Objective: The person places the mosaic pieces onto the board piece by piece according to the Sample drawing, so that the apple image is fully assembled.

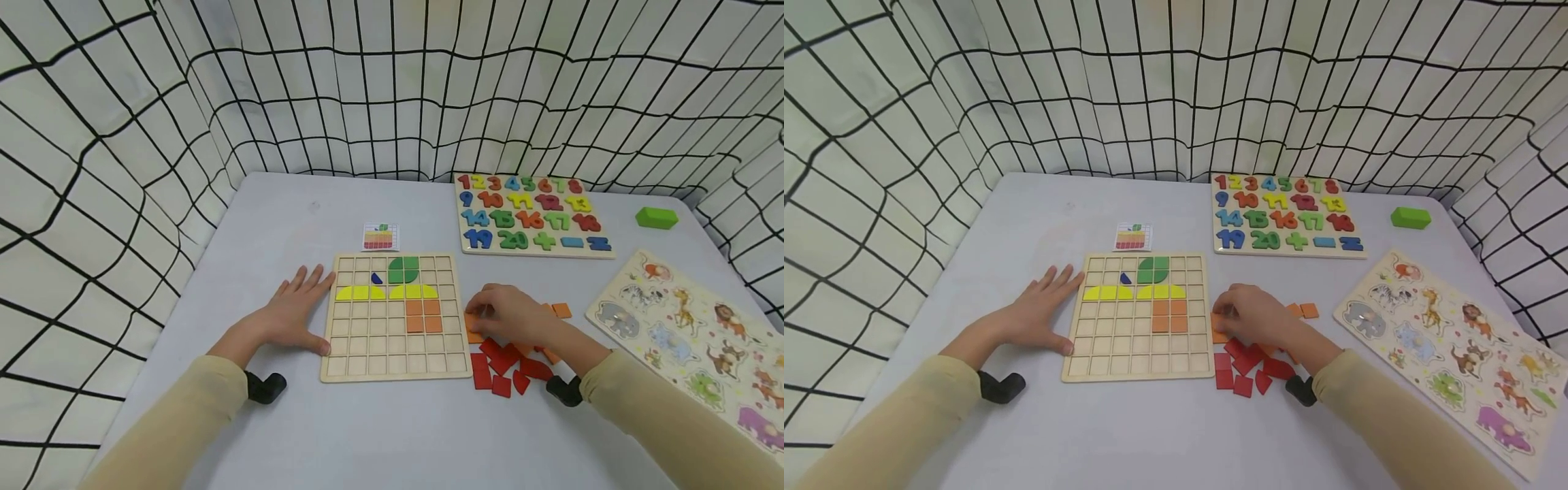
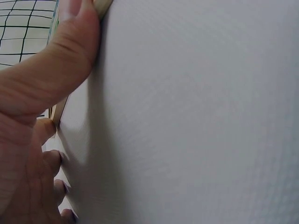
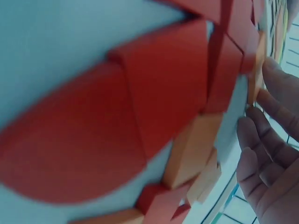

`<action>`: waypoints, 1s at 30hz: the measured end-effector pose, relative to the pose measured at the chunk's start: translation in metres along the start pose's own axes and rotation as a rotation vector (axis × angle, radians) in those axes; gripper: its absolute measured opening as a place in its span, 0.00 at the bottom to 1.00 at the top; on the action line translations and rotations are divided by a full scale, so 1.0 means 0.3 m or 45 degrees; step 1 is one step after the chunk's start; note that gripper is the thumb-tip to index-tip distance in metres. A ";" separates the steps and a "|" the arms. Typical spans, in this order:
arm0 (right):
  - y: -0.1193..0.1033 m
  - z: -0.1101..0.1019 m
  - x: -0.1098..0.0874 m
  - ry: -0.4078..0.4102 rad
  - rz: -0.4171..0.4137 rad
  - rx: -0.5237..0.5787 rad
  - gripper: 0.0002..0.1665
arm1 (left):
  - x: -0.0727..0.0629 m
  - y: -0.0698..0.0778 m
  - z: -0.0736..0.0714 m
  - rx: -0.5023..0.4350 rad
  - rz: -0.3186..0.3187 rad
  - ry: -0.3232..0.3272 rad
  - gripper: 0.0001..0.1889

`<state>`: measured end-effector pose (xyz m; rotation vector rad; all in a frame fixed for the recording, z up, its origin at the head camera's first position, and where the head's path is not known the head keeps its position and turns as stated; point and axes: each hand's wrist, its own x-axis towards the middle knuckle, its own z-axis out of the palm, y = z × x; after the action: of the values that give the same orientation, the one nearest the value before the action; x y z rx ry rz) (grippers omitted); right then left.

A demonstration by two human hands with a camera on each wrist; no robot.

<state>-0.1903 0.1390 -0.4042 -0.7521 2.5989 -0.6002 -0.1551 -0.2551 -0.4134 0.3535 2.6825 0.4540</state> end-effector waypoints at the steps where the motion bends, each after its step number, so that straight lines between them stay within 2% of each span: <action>1: -0.006 0.005 0.002 0.008 0.003 -0.017 0.17 | 0.000 -0.001 0.001 0.003 0.000 0.003 0.71; 6: -0.015 0.014 0.003 0.049 0.037 -0.028 0.14 | -0.004 -0.002 -0.003 0.007 0.000 0.000 0.71; 11: -0.007 0.011 0.001 0.080 0.076 0.080 0.08 | -0.007 0.000 -0.010 -0.003 -0.001 -0.010 0.70; 17: -0.019 -0.014 0.012 0.134 0.070 0.140 0.05 | -0.007 -0.001 -0.018 0.003 0.009 -0.017 0.70; 24: -0.121 -0.014 0.107 0.147 -0.024 0.210 0.03 | -0.005 -0.003 -0.017 0.004 0.008 -0.018 0.70; 30: -0.228 0.022 0.209 0.121 -0.105 0.176 0.03 | -0.004 -0.003 -0.004 0.003 -0.003 -0.016 0.71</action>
<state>-0.2086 0.0487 -0.3905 -0.8072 2.5890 -0.8508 -0.1547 -0.2566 -0.4122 0.3524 2.6714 0.4467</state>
